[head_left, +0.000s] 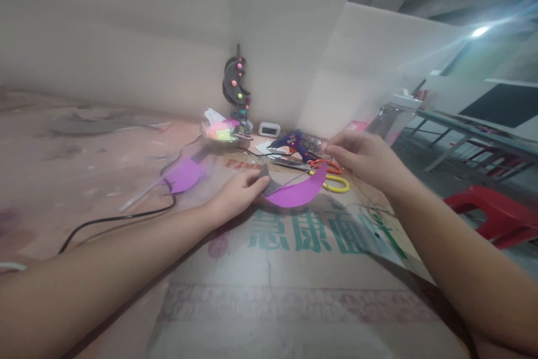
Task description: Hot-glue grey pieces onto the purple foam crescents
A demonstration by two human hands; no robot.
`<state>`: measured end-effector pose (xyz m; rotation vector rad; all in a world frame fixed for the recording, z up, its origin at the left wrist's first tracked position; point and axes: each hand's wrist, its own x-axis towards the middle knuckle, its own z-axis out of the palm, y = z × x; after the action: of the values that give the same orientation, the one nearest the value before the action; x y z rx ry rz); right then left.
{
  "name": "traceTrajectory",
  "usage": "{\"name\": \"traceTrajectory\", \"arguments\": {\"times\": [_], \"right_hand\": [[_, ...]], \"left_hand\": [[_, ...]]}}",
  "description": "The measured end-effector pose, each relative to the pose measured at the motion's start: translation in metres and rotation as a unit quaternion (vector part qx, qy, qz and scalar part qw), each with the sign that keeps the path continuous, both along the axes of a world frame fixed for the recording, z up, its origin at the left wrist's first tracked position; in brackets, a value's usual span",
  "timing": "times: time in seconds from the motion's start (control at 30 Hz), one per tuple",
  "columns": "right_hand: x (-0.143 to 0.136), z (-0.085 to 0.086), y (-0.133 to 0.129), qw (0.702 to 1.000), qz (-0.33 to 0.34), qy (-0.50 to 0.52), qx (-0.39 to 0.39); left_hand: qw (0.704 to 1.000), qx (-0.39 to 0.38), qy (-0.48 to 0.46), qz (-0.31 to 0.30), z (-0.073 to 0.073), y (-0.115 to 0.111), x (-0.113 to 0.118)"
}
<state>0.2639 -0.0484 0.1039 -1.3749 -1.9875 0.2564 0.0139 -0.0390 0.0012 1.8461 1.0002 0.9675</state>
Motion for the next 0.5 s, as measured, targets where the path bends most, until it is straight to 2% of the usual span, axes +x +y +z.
{"name": "traceTrajectory", "arguments": {"times": [0.07,0.17,0.33,0.4,0.5], "right_hand": [[-0.003,0.007,-0.010,1.000,0.017,-0.005,0.001],[-0.002,0.018,-0.023,0.993,0.081,-0.064,-0.064],[0.004,0.025,-0.031,0.933,0.149,-0.228,-0.237],[0.007,0.021,-0.024,0.930,0.143,-0.255,-0.223],[0.015,0.008,-0.006,0.950,0.057,-0.283,-0.121]], "left_hand": [[1.000,0.007,-0.002,0.017,0.000,0.000,0.000],[0.998,0.016,-0.026,0.052,-0.001,0.002,-0.001],[0.994,0.002,-0.078,0.074,-0.008,0.009,-0.002],[0.993,-0.002,-0.086,0.081,-0.009,0.011,-0.002],[0.992,-0.012,-0.086,0.093,-0.008,0.011,-0.002]]}}
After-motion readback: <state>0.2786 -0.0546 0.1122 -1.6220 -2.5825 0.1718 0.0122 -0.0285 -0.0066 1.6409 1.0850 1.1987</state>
